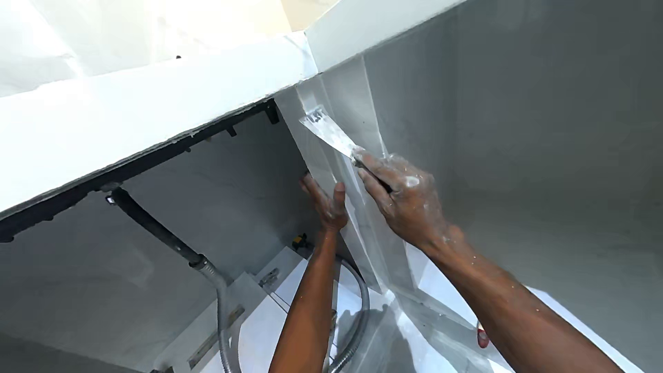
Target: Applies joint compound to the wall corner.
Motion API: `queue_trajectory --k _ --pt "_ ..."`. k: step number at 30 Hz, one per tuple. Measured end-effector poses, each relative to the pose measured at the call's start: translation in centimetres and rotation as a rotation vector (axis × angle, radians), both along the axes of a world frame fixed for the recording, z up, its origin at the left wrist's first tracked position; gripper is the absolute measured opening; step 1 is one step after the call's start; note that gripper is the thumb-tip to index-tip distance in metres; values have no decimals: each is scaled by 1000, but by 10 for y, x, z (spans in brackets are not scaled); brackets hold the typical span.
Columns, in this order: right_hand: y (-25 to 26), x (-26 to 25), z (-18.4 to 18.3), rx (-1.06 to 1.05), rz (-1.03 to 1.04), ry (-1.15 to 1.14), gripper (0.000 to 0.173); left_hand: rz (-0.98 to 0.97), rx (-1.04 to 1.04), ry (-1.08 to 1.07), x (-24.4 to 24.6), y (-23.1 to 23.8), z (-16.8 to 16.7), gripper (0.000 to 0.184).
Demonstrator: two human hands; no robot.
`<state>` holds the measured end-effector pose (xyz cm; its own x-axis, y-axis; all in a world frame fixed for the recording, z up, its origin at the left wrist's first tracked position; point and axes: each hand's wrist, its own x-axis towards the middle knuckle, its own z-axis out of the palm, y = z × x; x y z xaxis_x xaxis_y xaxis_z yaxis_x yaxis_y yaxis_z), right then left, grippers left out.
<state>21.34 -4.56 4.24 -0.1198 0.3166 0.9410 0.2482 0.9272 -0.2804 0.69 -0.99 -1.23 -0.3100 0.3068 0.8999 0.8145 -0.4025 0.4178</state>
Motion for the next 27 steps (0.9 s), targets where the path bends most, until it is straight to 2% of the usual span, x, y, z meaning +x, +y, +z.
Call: queue_trajectory --k 5,10,15,20,25,27 --pt "1 7 -13 43 0 -21 33 11 24 12 1 1 1 103" --pt "0 3 14 -6 29 -4 34 1 40 20 1 1 0 104" --pt "-7 7 -17 13 -49 -39 33 26 39 17 1 2 1 100" --pt "-7 -8 10 13 -49 34 35 24 34 15 -1 3 0 100" --pt "-16 -8 -31 -53 -61 8 37 69 48 45 -1 4 1 93" --pt "-17 -12 -46 -77 -50 21 37 82 20 49 0 3 1 97"
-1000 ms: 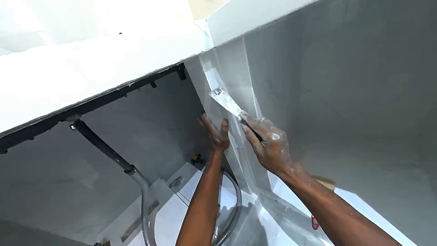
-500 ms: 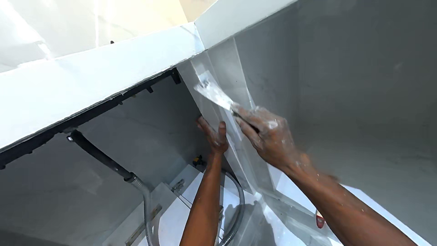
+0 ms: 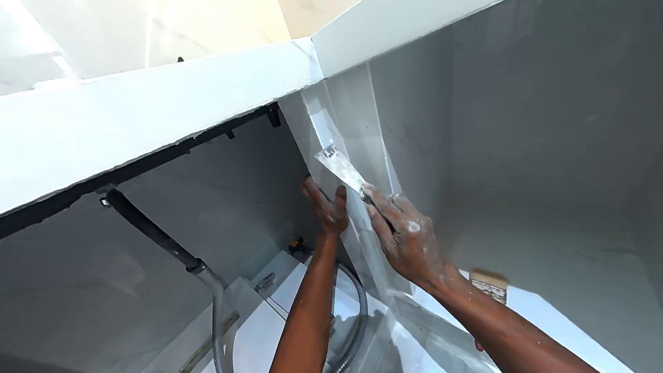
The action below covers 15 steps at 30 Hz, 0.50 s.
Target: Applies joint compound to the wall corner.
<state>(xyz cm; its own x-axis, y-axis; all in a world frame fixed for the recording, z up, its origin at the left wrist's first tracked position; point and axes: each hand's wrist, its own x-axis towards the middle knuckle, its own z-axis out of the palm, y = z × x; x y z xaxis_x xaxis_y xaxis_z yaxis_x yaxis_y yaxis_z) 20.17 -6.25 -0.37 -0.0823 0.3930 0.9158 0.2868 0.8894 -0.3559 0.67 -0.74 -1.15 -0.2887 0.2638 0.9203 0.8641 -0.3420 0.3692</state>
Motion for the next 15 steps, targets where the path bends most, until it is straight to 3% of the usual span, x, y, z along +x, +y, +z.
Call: queue_trajectory --k 11,15 --pt "17 9 8 70 3 66 32 -51 2 -21 -1 1 -1 101" --pt "19 -1 38 56 7 31 32 -43 21 -16 -2 3 -1 100"
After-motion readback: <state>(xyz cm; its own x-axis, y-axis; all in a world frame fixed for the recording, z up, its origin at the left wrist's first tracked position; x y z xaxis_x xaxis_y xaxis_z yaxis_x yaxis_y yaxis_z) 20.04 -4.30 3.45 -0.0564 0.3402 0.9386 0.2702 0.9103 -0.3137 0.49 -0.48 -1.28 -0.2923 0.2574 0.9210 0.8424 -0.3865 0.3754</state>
